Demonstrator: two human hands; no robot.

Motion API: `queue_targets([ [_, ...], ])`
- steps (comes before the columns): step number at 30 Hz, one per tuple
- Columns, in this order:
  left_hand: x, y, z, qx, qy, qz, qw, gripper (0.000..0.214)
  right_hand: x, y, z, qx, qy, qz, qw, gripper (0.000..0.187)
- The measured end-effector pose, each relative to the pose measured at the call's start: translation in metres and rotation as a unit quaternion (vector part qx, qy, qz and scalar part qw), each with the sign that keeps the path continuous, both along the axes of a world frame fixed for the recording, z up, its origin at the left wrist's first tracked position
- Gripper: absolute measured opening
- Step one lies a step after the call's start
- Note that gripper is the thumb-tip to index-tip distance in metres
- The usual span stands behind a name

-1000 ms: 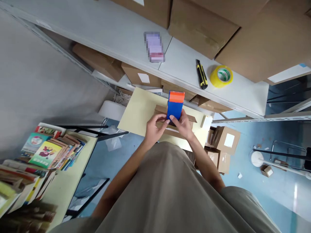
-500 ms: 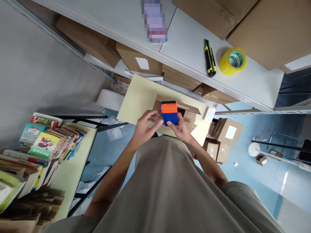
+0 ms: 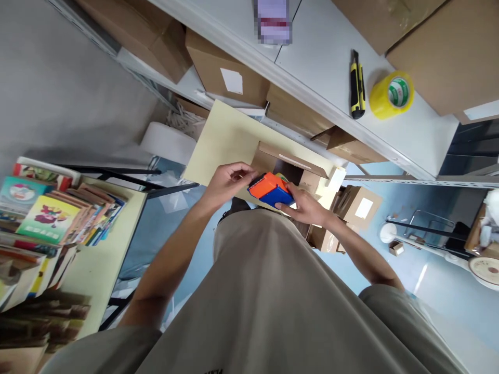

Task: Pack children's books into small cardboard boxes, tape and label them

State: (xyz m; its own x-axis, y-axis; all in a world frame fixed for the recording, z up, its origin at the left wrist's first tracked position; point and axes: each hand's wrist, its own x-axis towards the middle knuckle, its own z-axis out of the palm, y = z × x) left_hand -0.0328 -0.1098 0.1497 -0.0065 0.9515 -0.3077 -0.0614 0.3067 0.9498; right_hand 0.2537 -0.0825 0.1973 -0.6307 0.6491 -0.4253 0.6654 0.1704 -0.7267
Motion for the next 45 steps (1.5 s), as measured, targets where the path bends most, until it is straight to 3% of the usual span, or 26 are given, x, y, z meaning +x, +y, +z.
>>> queue_targets([
  [5, 0.014, -0.016, -0.039, -0.045, -0.062, 0.085, 0.993, 0.045, -0.022, 0.017, 0.025, -0.029, -0.053, 0.007, 0.998, 0.049],
  [10, 0.024, -0.023, -0.062, -0.061, -0.098, 0.135, 0.984, 0.044, -0.038, 0.043, 0.058, -0.053, -0.158, 0.049, 0.985, 0.06],
  [14, -0.003, -0.008, -0.095, -0.081, -0.036, 0.199, 0.976, 0.043, -0.036, 0.069, 0.095, -0.07, -0.241, 0.052, 0.967, 0.065],
  [17, -0.02, 0.007, -0.128, -0.101, -0.045, 0.185, 0.976, 0.047, -0.039, 0.083, 0.116, -0.065, -0.27, 0.035, 0.96, 0.067],
  [22, -0.006, 0.026, -0.165, -0.126, -0.112, 0.166, 0.972, 0.055, -0.069, 0.092, 0.119, -0.038, -0.31, 0.019, 0.95, 0.069],
  [31, 0.019, 0.037, -0.195, -0.173, -0.137, 0.153, 0.963, 0.037, -0.099, 0.101, 0.106, -0.022, -0.369, 0.006, 0.929, 0.065],
  [35, 0.028, 0.039, -0.197, -0.204, -0.124, 0.151, 0.959, 0.026, -0.104, 0.101, 0.104, -0.034, -0.388, -0.004, 0.921, 0.063],
  [38, 0.034, 0.036, -0.195, -0.179, -0.11, 0.141, 0.967, 0.023, -0.107, 0.1, 0.104, -0.039, -0.395, -0.002, 0.918, 0.065],
  [42, 0.033, 0.032, -0.198, -0.132, -0.017, 0.123, 0.983, 0.022, -0.117, 0.1, 0.11, -0.066, -0.42, 0.003, 0.905, 0.064],
  [45, 0.027, 0.028, -0.2, -0.125, 0.016, 0.118, 0.985, 0.046, -0.124, 0.101, 0.113, -0.078, -0.441, 0.012, 0.894, 0.064],
])
